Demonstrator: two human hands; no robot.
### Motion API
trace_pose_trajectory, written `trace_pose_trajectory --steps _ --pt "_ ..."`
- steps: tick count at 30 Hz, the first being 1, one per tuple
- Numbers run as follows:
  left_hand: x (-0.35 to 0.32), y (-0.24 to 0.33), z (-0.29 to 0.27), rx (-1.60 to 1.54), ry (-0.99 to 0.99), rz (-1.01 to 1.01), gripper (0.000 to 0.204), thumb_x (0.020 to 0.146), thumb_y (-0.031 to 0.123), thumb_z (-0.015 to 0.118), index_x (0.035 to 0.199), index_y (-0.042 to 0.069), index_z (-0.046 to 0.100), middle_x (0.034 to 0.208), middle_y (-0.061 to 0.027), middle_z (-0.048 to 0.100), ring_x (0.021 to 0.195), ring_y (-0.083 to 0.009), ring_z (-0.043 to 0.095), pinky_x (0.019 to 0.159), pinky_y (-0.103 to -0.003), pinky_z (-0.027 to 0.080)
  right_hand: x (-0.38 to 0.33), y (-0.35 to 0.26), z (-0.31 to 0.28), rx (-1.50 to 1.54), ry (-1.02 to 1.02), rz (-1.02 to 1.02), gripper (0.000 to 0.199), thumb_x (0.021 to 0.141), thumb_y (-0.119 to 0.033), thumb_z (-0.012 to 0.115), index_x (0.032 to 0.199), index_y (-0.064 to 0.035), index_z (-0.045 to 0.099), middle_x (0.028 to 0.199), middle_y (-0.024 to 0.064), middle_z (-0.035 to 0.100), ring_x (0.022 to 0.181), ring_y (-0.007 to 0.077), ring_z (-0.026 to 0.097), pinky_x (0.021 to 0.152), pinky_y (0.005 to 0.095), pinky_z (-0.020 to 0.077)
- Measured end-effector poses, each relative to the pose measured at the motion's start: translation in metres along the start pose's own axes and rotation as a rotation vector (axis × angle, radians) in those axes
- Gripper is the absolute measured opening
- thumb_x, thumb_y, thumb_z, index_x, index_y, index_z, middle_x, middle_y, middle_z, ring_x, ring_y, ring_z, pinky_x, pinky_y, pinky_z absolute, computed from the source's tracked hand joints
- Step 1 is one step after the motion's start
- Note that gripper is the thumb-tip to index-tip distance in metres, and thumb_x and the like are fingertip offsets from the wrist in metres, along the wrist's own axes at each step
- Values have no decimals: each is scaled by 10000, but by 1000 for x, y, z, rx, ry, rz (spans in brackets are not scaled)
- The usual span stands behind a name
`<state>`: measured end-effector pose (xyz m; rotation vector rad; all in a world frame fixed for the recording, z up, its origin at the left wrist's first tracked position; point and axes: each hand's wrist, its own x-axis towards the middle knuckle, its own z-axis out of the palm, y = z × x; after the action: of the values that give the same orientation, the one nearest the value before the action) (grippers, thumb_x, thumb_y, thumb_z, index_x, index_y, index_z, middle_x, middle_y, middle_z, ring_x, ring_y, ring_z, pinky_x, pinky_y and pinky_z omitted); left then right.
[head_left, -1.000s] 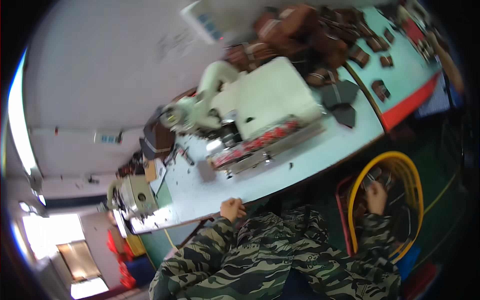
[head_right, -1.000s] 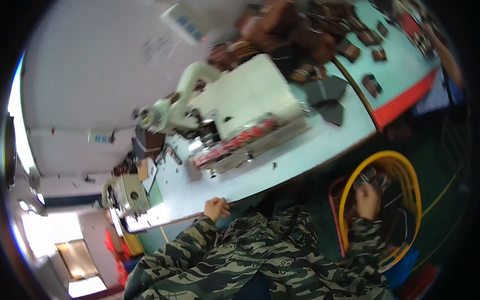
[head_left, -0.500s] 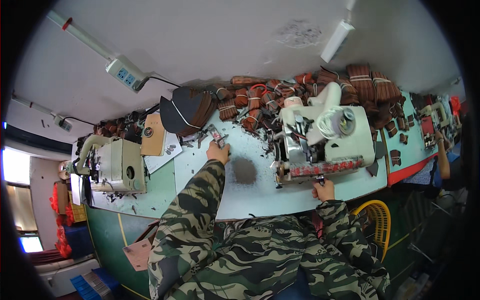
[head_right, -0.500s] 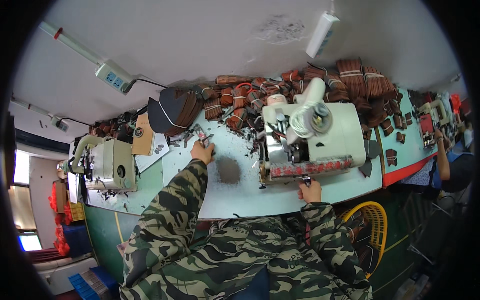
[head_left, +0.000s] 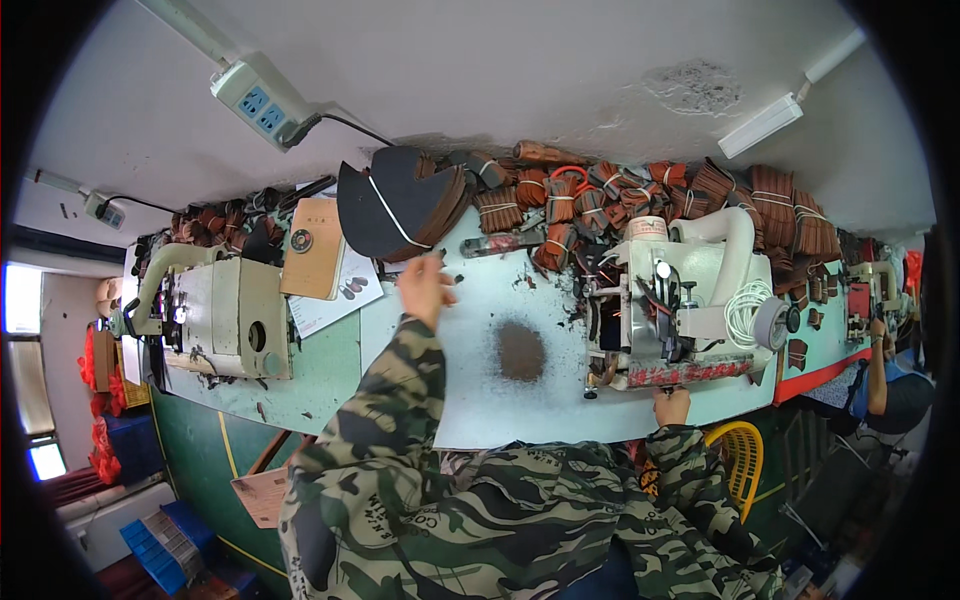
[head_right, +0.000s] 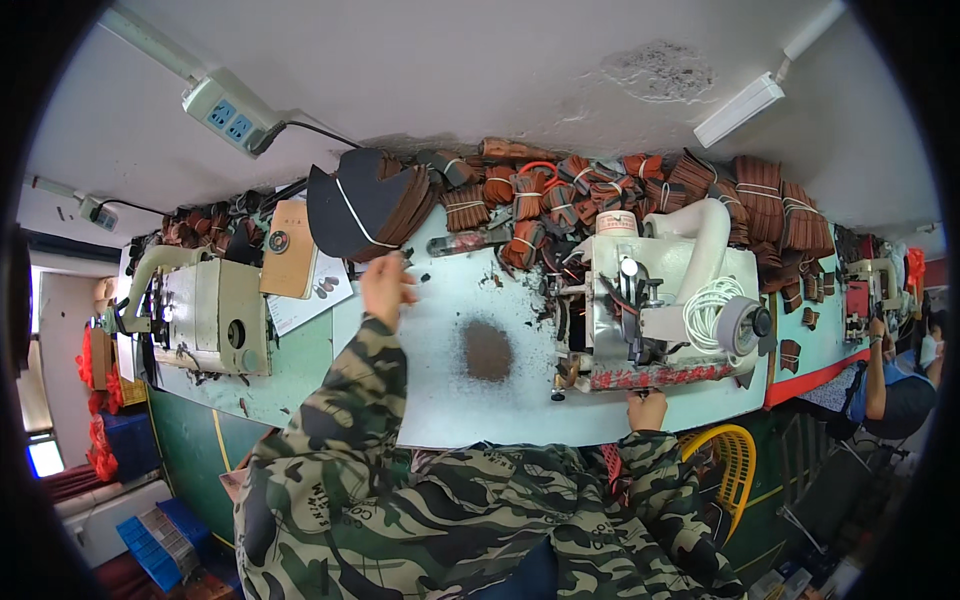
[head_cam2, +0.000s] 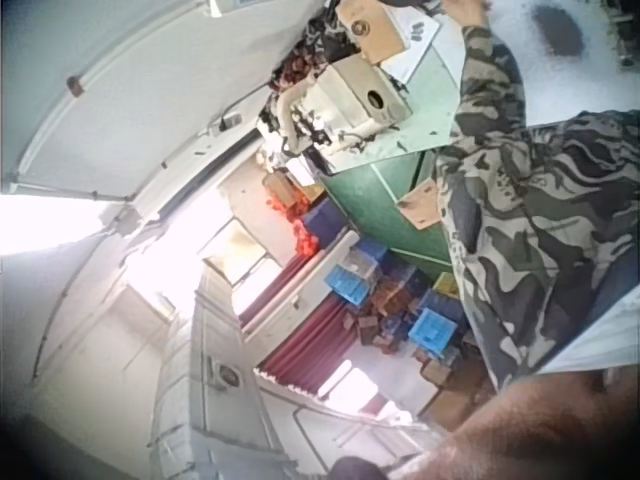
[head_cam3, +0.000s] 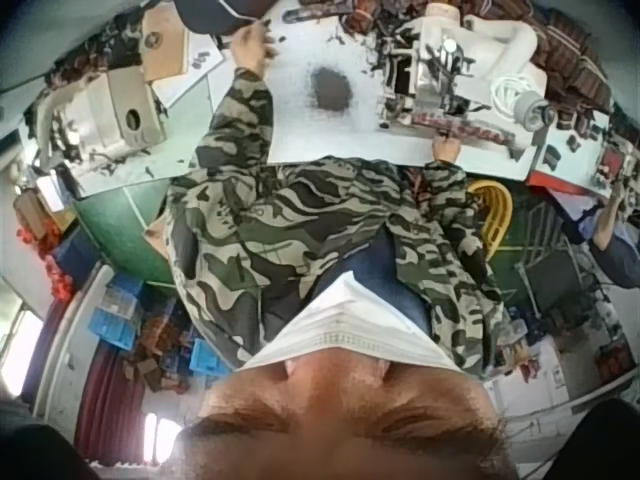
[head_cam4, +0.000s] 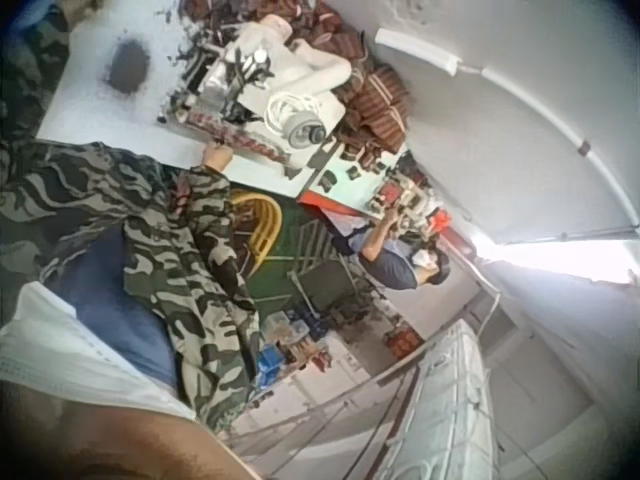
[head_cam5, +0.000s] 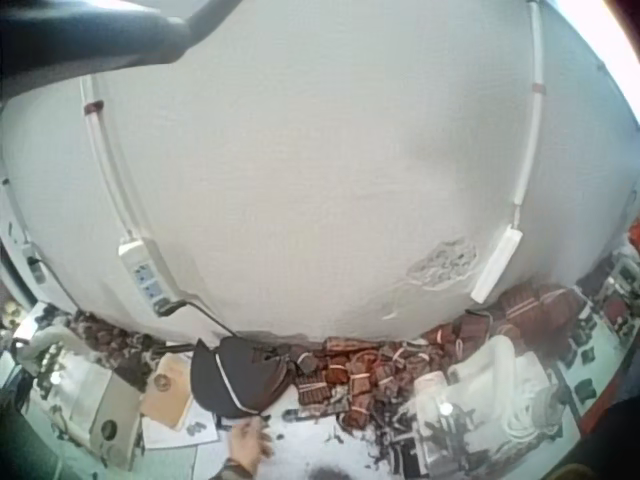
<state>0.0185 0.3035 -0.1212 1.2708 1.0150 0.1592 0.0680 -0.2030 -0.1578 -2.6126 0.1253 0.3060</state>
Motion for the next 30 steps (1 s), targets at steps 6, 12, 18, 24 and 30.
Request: trace_pose_trajectory --steps 6,12,18,24,30 --pt "20 61 -68 -354 101 -127 664 820 522 641 1224 30 450 1138 -161 535 1047 -278 554 836 -440 467 -2 -17 -6 -68 -17 47 307 705 -163 704 946 19 652 840 241 652 854 439 614 743 440 488" --pt "56 94 -80 37 205 -37 604 757 370 746 1221 89 479 1084 -121 570 965 -281 563 756 -484 462 -3 -21 -6 -56 -18 72 307 721 -174 709 942 31 648 834 252 647 865 441 609 745 438 487" --pt "58 93 -65 -218 57 -91 452 732 287 770 1075 80 560 959 -81 608 826 -227 590 628 -411 449 0 -8 4 130 -58 75 285 716 -147 703 898 61 632 766 242 645 763 422 637 681 419 494" --pt "-46 104 -60 -401 -154 143 430 820 93 657 1216 16 508 1073 -84 599 960 -202 601 833 -336 518 -6 -33 -19 278 -265 267 379 798 -189 664 1075 49 562 729 172 653 547 229 627 475 328 470" --pt "-217 52 -42 -563 -5 -3 436 810 116 644 1204 -22 517 1100 -96 600 981 -200 595 874 -342 497 -82 -96 -37 641 -967 150 669 895 -379 598 1360 20 330 1104 197 613 942 247 638 751 357 527"
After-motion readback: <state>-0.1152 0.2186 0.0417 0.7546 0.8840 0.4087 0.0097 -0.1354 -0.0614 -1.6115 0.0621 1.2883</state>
